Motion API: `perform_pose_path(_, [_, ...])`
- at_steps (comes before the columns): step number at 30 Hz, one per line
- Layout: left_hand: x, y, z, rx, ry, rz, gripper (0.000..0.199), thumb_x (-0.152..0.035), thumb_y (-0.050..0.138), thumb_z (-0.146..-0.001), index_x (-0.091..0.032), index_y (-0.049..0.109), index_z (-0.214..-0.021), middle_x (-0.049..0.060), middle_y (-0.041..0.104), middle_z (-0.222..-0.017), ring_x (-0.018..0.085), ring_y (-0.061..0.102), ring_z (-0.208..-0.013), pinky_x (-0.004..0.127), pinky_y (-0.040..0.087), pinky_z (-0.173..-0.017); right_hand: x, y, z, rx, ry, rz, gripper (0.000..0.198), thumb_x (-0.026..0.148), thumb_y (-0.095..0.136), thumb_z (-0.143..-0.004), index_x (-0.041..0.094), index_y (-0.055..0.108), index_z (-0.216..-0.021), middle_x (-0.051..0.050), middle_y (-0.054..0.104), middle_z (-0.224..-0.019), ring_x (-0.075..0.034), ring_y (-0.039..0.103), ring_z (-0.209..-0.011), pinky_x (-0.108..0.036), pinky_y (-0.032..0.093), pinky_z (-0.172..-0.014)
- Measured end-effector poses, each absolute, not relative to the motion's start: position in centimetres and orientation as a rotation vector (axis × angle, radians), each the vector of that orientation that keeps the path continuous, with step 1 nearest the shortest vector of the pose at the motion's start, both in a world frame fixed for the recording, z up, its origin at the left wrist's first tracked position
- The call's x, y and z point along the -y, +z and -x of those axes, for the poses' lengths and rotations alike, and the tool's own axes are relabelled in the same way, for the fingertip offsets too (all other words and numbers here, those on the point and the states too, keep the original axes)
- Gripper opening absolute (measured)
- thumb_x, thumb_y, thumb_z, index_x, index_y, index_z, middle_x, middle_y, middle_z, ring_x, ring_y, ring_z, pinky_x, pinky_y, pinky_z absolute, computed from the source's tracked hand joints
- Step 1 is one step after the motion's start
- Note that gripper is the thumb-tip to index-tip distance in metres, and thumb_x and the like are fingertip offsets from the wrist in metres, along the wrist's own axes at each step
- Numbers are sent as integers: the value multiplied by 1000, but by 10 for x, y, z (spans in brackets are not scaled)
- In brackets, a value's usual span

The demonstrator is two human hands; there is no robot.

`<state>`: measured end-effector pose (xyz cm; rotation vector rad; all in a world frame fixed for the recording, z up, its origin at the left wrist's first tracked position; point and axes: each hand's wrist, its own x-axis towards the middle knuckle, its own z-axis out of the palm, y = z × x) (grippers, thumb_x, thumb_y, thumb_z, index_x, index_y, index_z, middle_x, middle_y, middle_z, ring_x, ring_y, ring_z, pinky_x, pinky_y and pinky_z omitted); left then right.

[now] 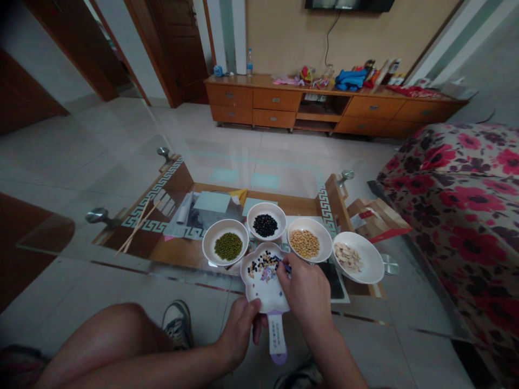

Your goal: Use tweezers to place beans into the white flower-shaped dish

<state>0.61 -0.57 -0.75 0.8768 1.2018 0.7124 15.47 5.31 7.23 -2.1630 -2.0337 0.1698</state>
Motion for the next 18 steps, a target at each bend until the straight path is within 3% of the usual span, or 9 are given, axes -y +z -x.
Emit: perform_pose_path(18, [4, 0, -6, -1217, 683, -879, 63, -73, 35, -78, -19, 53, -53, -1, 43, -41, 10, 38, -35, 23, 28, -41, -52, 77, -155, 2016, 167, 2249, 23, 39, 49, -86, 25, 67, -83, -3, 70, -68, -19, 62, -61, -27, 30, -54])
